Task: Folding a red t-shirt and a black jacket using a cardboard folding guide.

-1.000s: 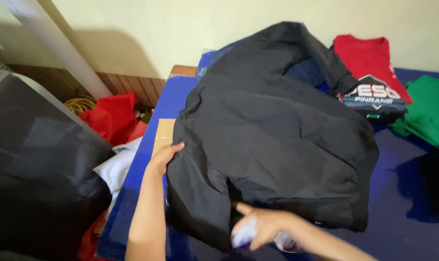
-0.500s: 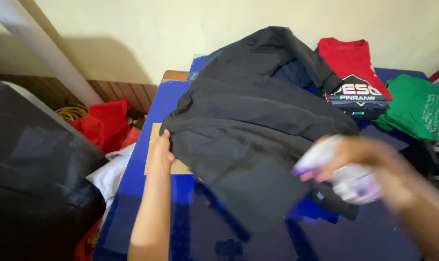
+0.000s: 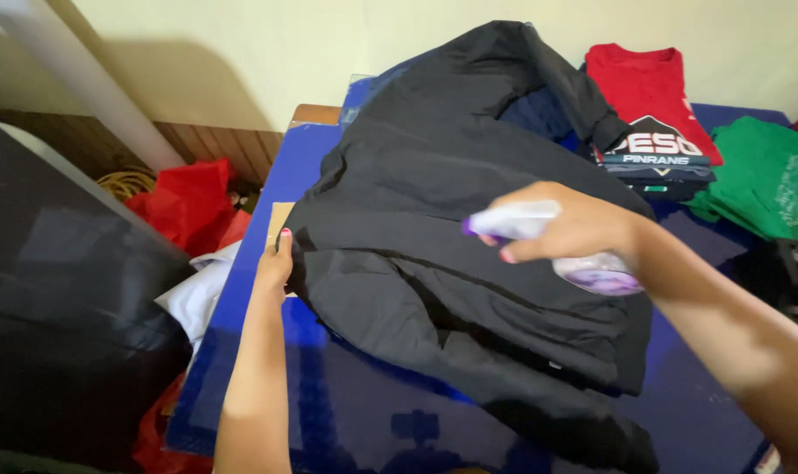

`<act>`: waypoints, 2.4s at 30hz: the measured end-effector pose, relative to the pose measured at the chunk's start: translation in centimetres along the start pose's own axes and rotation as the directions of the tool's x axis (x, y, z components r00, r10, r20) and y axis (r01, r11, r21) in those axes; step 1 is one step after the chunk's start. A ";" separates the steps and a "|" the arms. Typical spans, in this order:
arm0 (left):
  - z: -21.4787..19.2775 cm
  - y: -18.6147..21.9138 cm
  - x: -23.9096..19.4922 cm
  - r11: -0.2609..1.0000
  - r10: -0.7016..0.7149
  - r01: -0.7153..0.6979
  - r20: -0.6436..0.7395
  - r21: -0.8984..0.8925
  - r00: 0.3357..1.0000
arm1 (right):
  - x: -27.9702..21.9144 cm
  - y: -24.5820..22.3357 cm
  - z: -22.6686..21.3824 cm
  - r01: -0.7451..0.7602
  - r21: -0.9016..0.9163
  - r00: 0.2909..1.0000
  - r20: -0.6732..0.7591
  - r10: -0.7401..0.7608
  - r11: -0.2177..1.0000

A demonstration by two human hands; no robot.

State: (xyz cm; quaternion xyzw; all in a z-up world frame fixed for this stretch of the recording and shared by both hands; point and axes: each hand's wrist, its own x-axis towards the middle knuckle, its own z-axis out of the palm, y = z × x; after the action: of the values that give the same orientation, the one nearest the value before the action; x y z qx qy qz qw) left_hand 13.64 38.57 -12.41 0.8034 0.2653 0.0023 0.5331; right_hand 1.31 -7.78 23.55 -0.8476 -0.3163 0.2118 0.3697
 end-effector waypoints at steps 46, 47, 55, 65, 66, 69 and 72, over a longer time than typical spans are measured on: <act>0.1 19.0 -18.8 0.625 0.724 -0.767 0.259 0.146 0.639 | -3.6 11.6 -6.3 -0.409 -0.495 0.913 -0.221 0.343 0.767; 1.8 19.6 -20.7 0.573 0.720 -0.817 0.437 0.061 0.538 | -1.2 7.5 -7.0 -0.381 -0.357 0.908 -0.320 0.272 0.853; 3.4 10.4 -17.7 0.647 -0.040 -0.658 0.879 0.385 0.475 | 8.7 -3.6 -6.8 -0.114 -0.145 0.906 -0.421 0.043 0.983; 1.0 12.4 -10.7 0.688 0.462 -0.567 0.328 0.454 0.824 | -9.1 20.4 -5.6 -0.781 -0.610 0.396 -0.313 0.863 0.137; 2.9 12.9 -11.0 0.679 0.472 -0.581 0.339 0.448 0.813 | -8.8 23.7 -6.9 -0.792 -0.597 0.384 -0.322 0.866 0.129; 8.4 12.1 -12.0 0.710 0.234 -0.463 0.442 0.531 0.866 | -6.1 27.1 -9.9 -0.761 -0.458 0.632 -0.366 0.683 0.459; 13.1 7.6 -11.4 0.406 0.263 -0.544 0.477 0.734 0.839 | 2.0 18.3 -10.8 -0.631 -0.194 0.726 -0.488 0.484 0.752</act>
State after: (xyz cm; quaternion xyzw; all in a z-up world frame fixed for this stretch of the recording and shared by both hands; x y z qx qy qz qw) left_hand 10.80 20.31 -8.37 0.9884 -0.0530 -0.1132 0.0864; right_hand 16.09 -21.38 16.22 -0.9791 0.0102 0.0735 0.1895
